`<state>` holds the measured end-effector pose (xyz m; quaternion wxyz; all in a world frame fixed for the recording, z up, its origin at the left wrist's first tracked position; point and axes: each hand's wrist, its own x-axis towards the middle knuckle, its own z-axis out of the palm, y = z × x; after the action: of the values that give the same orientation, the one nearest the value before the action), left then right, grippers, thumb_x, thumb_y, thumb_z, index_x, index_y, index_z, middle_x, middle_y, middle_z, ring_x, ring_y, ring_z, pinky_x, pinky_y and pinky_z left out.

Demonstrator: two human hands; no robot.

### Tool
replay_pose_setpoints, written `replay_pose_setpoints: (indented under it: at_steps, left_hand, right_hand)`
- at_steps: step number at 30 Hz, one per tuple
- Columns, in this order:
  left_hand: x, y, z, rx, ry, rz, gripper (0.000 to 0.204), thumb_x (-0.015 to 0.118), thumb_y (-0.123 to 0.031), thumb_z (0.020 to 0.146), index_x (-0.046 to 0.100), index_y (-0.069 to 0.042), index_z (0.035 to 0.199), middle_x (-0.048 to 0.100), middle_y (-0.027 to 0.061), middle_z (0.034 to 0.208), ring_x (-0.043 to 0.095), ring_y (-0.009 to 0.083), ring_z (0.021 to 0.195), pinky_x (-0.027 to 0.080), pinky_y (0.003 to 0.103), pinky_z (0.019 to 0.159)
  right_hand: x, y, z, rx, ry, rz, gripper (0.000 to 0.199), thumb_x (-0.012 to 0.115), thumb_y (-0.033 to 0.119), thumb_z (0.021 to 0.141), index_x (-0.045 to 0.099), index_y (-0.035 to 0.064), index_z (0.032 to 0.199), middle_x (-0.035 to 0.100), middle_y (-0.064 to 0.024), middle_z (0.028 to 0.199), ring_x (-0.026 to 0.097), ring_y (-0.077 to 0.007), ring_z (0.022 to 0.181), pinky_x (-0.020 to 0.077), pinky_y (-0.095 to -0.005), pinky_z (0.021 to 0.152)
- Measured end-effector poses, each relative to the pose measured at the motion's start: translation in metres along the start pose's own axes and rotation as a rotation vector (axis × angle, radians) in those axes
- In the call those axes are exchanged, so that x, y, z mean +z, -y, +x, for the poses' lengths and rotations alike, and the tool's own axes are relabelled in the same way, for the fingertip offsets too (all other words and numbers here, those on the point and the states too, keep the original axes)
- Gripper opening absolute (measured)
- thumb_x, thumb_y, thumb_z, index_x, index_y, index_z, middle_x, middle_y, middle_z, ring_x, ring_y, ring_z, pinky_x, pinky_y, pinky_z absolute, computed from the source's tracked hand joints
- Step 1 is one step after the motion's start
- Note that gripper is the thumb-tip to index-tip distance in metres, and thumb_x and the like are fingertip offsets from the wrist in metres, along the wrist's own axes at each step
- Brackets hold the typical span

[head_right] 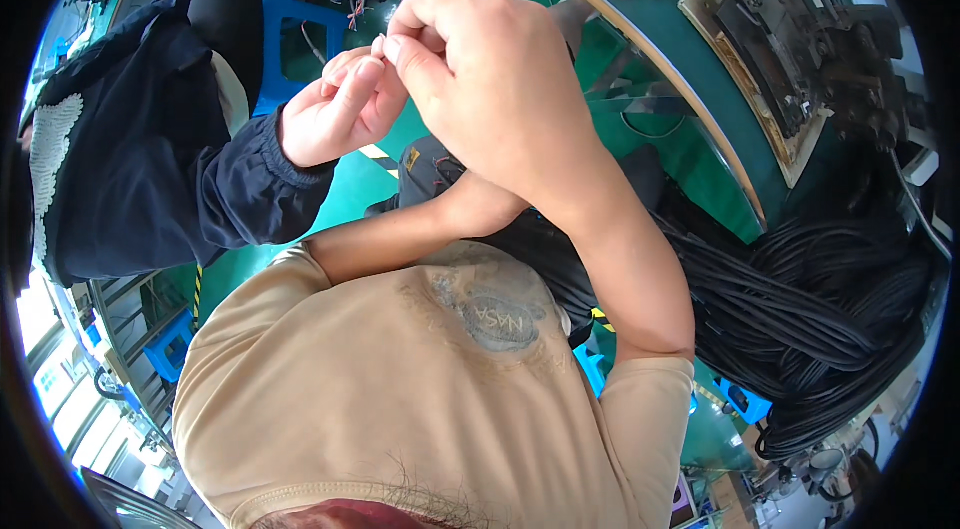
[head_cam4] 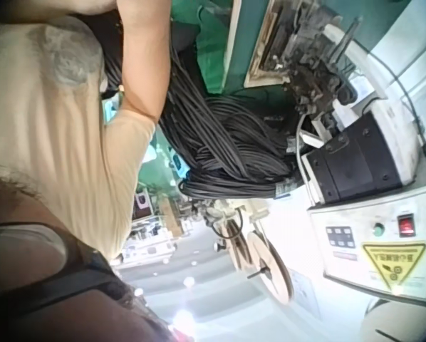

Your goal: The person crimps terminals onto wire ends using a crimping machine, then trims and strips the wires of cable bundles using scissors and by hand.

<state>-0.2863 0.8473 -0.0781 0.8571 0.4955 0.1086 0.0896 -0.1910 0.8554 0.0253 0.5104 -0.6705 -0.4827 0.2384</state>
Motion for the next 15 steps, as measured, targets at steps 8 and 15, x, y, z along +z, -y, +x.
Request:
replay_pose_setpoints:
  at_steps: [8,15]
  left_hand:
    - [-0.020,-0.001,-0.016,-0.211,-0.088,0.181,0.022,0.061,-0.005,0.090,0.057,0.000,0.112,0.065,0.0092,0.095,0.064,0.0171,0.089,0.052,0.031,0.079]
    - [-0.046,0.008,-0.041,0.077,-0.369,0.795,0.051,0.063,0.001,0.083,0.049,-0.001,0.132,0.060,0.0133,0.108,0.061,0.0235,0.088,0.052,0.031,0.077]
  right_hand:
    - [-0.010,0.003,-0.010,0.303,0.041,0.382,0.014,0.061,0.013,0.094,0.065,0.0001,0.094,0.062,-0.0019,0.072,0.052,-0.0039,0.057,0.0386,-0.0188,0.050]
    - [-0.026,0.010,-0.036,0.323,-0.070,0.659,0.015,0.063,0.013,0.095,0.064,-0.0026,0.096,0.063,-0.0044,0.075,0.054,-0.0050,0.059,0.0426,-0.0180,0.052]
